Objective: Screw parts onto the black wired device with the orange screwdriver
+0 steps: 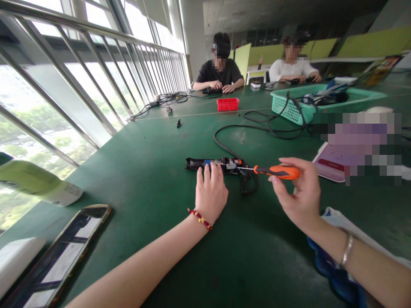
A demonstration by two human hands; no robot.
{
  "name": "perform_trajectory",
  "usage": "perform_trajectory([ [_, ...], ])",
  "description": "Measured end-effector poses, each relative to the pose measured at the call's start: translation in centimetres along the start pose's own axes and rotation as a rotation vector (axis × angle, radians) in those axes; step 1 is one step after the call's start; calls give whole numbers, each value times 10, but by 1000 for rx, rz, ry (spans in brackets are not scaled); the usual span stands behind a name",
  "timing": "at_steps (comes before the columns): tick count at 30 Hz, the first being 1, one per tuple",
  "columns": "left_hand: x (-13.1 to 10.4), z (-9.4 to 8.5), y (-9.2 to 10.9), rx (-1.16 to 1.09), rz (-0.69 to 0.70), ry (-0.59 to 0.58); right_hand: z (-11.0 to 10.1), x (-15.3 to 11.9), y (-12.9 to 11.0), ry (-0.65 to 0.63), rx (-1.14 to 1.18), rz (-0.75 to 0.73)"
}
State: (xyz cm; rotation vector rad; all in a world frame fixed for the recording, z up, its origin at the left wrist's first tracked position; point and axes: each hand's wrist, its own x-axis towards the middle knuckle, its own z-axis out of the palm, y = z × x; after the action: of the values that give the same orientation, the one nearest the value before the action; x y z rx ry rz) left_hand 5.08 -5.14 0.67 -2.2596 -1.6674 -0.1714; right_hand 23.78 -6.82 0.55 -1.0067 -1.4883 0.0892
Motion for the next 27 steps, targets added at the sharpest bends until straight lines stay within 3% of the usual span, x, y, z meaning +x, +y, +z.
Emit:
perform_trajectory([
  [7,1,2,0,2,8,11,-2,0,-2,-76,-29,50],
  [14,0,2,-1,-47,-10,17,1,-1,5,19,53,34],
  [19,0,3,-4,-85,-5,24,1,-1,10,-7,57,103],
  [27,1,10,-8,-167,26,142,-5,1,3,-38,-40,25],
])
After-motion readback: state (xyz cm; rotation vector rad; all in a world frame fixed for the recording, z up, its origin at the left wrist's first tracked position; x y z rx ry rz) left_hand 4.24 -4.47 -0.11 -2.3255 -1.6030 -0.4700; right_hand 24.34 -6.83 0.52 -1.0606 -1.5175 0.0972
